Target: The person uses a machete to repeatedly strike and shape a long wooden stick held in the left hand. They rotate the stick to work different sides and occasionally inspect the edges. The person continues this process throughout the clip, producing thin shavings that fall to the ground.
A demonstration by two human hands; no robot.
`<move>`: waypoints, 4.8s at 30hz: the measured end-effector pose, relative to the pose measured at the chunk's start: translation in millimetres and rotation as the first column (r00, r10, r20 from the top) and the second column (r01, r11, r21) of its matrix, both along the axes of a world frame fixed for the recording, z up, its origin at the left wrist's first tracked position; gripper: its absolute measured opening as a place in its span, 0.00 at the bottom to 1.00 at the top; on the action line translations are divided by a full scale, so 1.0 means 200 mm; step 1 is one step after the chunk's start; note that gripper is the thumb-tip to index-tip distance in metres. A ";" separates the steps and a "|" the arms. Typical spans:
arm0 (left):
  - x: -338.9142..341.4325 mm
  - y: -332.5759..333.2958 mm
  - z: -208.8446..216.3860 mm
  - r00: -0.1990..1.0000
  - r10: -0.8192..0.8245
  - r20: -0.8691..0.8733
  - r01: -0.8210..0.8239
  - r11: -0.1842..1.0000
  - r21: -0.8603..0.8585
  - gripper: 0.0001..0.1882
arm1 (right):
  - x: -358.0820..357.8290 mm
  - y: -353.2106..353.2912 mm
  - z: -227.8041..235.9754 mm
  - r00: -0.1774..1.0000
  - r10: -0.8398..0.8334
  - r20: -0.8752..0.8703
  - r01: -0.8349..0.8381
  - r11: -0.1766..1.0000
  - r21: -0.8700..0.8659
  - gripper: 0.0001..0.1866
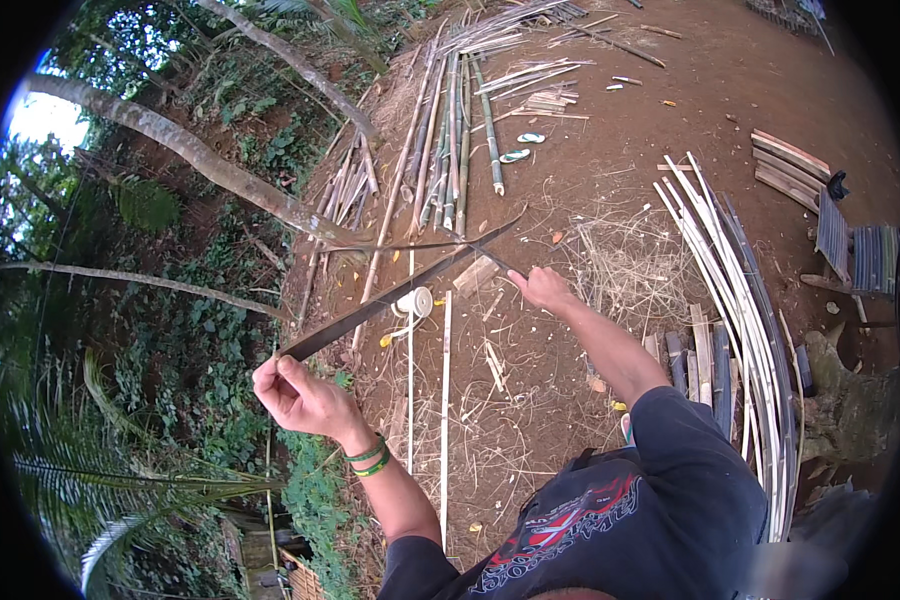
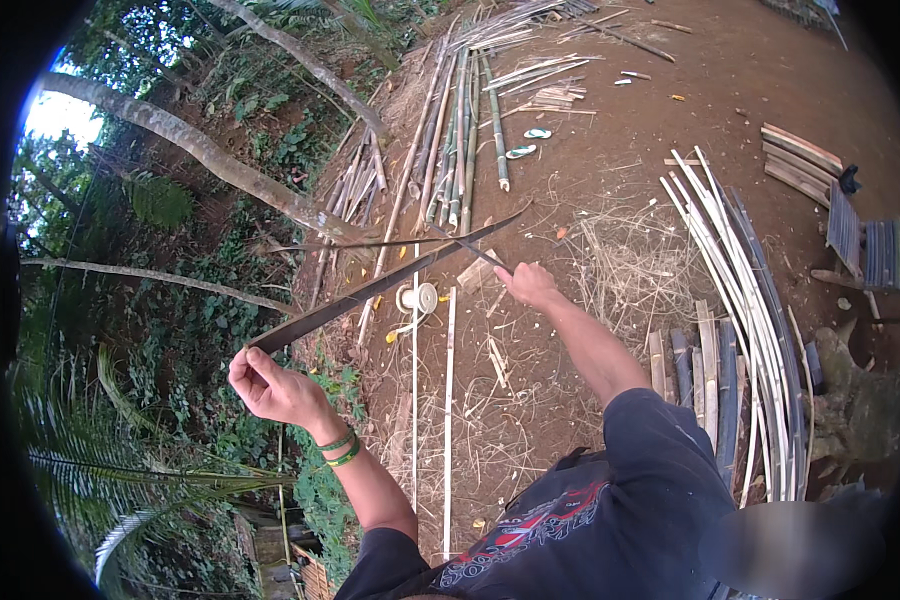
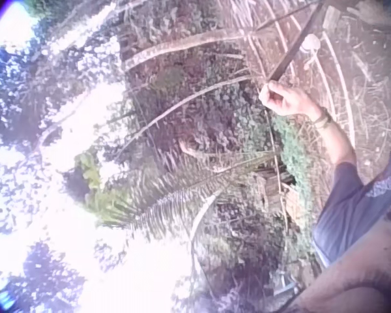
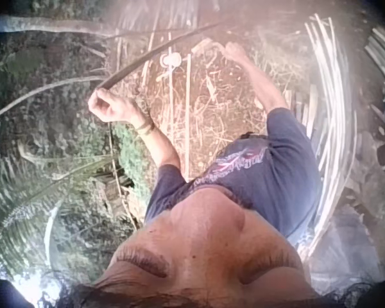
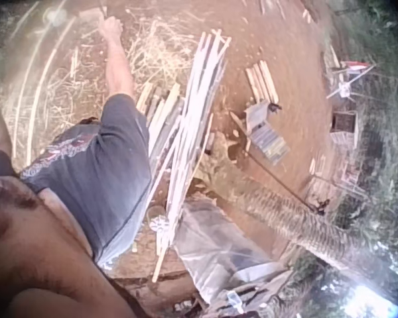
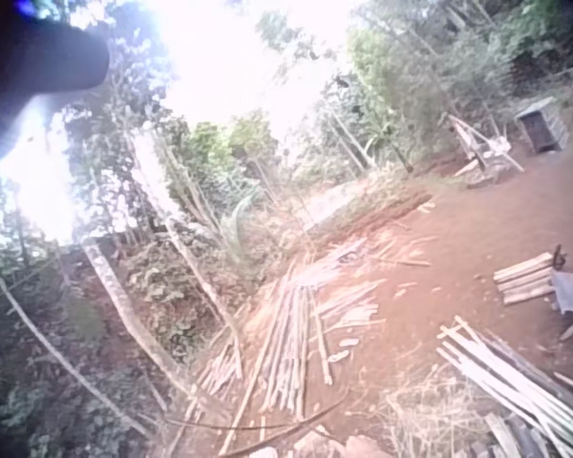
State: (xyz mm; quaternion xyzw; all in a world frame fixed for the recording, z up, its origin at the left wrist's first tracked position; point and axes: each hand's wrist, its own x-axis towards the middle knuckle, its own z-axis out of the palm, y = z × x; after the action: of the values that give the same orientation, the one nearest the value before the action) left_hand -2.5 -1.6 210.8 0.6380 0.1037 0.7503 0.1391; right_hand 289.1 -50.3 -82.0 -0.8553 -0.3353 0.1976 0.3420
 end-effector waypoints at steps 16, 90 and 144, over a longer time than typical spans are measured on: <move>-0.01 0.00 0.01 0.996 -0.041 0.084 0.051 0.992 -0.117 0.05 | -0.53 -0.13 0.60 0.918 0.295 -0.267 -0.175 0.903 0.393 0.34; -0.54 -0.35 -0.42 0.808 -0.354 0.471 0.585 0.573 -0.574 0.27 | -1.30 -0.57 1.12 0.693 0.716 -0.087 -0.571 0.619 0.539 0.20; -0.53 -0.28 -0.44 0.870 -0.446 0.212 0.491 0.739 -0.461 0.21 | -1.28 -0.41 0.82 0.782 0.603 -0.154 -0.432 0.704 0.563 0.18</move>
State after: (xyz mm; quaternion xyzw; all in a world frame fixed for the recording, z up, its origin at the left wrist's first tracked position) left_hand -108.4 -57.5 122.4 0.5514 0.1246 0.6648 0.4884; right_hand 33.4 -133.3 81.5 -0.5601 -0.5427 0.3321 0.5306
